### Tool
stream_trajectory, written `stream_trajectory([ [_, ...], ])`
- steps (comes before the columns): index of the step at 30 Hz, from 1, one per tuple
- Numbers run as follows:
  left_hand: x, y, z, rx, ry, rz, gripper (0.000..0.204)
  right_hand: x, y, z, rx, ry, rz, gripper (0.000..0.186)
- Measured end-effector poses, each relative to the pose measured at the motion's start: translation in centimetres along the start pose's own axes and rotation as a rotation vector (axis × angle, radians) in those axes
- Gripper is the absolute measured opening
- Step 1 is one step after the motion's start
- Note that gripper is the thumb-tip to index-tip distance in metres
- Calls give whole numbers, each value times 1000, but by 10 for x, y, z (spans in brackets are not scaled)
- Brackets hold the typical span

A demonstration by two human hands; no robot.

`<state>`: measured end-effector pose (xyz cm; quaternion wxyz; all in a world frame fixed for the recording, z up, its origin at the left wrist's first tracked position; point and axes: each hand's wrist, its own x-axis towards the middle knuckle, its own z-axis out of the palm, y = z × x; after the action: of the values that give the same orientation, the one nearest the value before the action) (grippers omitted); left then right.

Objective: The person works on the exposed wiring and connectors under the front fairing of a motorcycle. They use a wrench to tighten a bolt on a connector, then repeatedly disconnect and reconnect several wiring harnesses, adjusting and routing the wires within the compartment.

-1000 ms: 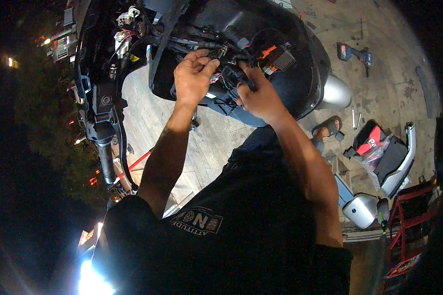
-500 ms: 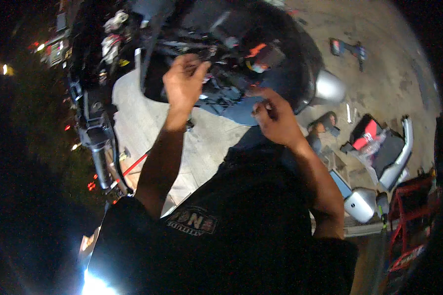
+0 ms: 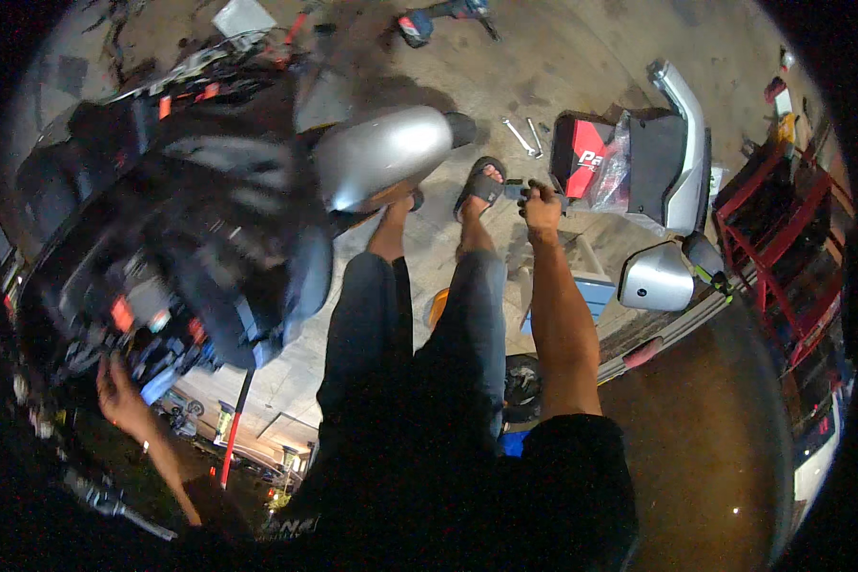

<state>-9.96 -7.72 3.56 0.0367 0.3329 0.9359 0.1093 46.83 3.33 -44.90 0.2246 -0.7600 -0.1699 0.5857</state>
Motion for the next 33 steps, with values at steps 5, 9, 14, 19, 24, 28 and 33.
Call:
stream_trajectory([
  [5, 20, -22, -71, 985, -275, 669, 28, 170, 120, -41, -708, 223, -269, 29],
  [9, 27, -14, -86, 1049, -171, 366, 23, 275, 128, -23, -746, 280, -236, 36],
  [14, 39, -4, -67, 851, -12, 28, 19, 348, 140, -8, -981, 343, -207, 36],
  [19, 31, -39, -124, 597, 119, -131, 17, 367, 155, -27, -1114, 319, -255, 38],
  [24, -2, -38, -112, 185, 111, -197, 20, 302, 116, -11, -718, 233, -533, 29],
  [28, -10, 15, -18, 26, -89, -124, 33, 174, 38, 9, 39, -272, -440, 16],
  [33, -10, 66, 5, 185, -106, -101, 23, -14, -97, 33, 145, -407, -478, 6],
])
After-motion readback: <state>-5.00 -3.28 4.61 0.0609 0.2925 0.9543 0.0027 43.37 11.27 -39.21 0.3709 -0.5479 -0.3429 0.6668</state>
